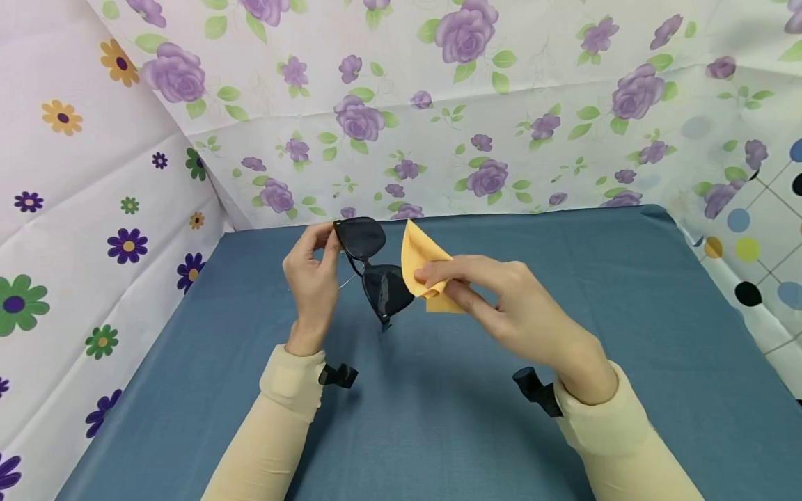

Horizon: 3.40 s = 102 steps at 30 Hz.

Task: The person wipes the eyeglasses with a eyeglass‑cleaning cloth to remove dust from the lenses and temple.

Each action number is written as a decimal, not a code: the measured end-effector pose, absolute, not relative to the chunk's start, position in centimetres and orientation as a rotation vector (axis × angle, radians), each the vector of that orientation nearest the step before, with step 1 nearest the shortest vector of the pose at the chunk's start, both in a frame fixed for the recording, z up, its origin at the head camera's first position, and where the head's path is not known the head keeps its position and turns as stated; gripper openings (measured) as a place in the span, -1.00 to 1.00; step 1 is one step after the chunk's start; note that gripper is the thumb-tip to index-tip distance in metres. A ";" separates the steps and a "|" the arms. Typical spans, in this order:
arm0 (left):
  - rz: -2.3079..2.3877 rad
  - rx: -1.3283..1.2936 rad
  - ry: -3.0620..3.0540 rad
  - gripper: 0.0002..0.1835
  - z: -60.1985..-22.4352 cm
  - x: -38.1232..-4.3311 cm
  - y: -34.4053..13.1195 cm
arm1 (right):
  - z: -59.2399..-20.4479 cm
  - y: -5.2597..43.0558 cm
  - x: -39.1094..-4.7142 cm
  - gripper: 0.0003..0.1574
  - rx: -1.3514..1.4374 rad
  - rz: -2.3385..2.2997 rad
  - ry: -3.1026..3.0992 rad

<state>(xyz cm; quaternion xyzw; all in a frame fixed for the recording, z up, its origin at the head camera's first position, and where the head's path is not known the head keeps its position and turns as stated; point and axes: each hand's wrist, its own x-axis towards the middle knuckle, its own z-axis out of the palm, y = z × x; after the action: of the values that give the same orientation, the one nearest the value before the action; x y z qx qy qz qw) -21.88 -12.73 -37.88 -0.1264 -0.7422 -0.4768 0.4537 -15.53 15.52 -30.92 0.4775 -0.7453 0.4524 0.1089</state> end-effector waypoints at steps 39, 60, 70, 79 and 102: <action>-1.151 -0.213 -1.791 -0.85 -37.5 -21.7 -12.6 | -32.5 14.7 -16.9 -0.48 1.408 1.298 -2.378; -1.222 -0.116 -1.781 -0.80 -37.5 -21.6 -12.8 | -31.3 16.4 -16.6 -0.60 1.222 1.528 -2.302; -1.323 -0.101 -1.815 -0.78 -37.4 -21.6 -12.4 | -32.0 15.5 -17.2 -0.70 0.800 1.807 -2.237; -1.371 -0.108 -1.788 -0.77 -37.4 -21.8 -12.4 | -32.9 15.2 -18.4 -0.73 0.706 2.285 -1.967; -1.441 -0.164 -1.744 -0.81 -37.0 -21.1 -11.2 | -33.7 13.1 -17.5 -0.71 0.559 2.004 -2.054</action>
<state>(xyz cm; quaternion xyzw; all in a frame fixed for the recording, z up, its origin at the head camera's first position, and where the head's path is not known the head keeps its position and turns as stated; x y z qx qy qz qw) -21.11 -11.17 -36.95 -0.0654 -0.6967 -0.5758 0.4229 -17.54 13.11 -33.69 0.1902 -0.6984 0.6813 0.1089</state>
